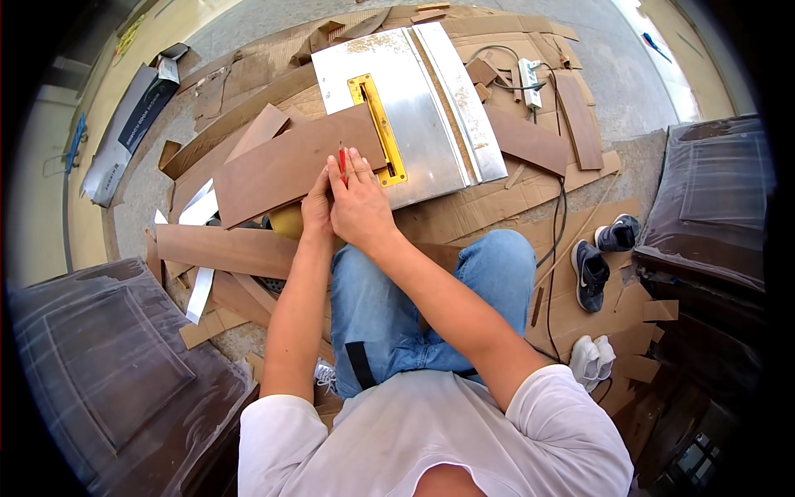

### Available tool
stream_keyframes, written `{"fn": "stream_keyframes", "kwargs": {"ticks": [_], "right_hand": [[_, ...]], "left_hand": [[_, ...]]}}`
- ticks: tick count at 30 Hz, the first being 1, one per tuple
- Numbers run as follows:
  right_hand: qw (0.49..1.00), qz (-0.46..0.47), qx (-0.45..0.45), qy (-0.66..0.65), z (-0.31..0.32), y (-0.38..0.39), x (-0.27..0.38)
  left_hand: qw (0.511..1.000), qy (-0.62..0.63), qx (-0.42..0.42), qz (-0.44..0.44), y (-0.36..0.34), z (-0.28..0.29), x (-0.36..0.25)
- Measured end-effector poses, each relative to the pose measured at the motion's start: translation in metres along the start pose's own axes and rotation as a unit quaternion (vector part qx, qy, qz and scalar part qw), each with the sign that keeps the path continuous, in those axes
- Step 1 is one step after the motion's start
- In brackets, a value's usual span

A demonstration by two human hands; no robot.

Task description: The person measures, marks with a pencil, cuts with a table saw, and installs wooden floorboards on a subfloor using glue, a hammer, and a pneumatic nail gun.

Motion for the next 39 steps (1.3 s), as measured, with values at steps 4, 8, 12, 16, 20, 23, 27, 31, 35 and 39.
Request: {"fn": "stream_keyframes", "kwargs": {"ticks": [4,8,12,16,20,23,27,31,35,39], "right_hand": [[1.000,0.000,-0.001,0.001,0.001,0.000,0.002],[1.000,0.000,0.007,-0.003,0.002,0.000,0.002],[1.000,0.007,-0.008,0.003,0.001,-0.001,0.000],[1.000,0.003,0.008,0.006,0.002,0.000,0.003],[1.000,0.001,0.011,0.008,0.003,0.000,0.004],[1.000,-0.002,0.011,0.014,0.003,0.001,0.004],[1.000,-0.008,0.019,0.013,0.005,0.001,0.005],[1.000,0.001,-0.008,0.012,0.004,0.002,0.002],[1.000,-0.001,-0.012,0.012,0.005,0.004,0.004],[1.000,-0.005,-0.014,0.007,0.001,0.005,0.010]], "left_hand": [[1.000,0.003,0.001,-0.006,0.002,0.001,0.000],[0.999,0.043,-0.022,-0.012,0.008,-0.009,0.001],[0.998,0.025,-0.041,-0.027,0.014,-0.019,0.000],[0.998,0.017,-0.044,-0.028,0.016,-0.017,-0.002],[0.998,0.016,-0.053,-0.027,0.014,-0.013,0.000],[0.999,0.021,-0.042,-0.023,0.015,-0.014,0.001],[0.999,0.017,-0.047,-0.019,0.015,-0.014,0.002],[0.999,0.026,-0.045,-0.014,0.017,-0.015,0.005],[0.999,0.028,-0.045,-0.011,0.022,-0.020,0.006],[0.998,0.032,-0.043,-0.014,0.027,-0.020,0.002]]}}
Point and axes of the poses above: each hand's wrist, its own y-axis away from the middle knuckle, its own z-axis out of the back of the hand, x = y × z, the point moved 2 cm from there along -y, towards the middle knuckle, and after that the axes turned 1 degree about z, right-handed, at the moved point
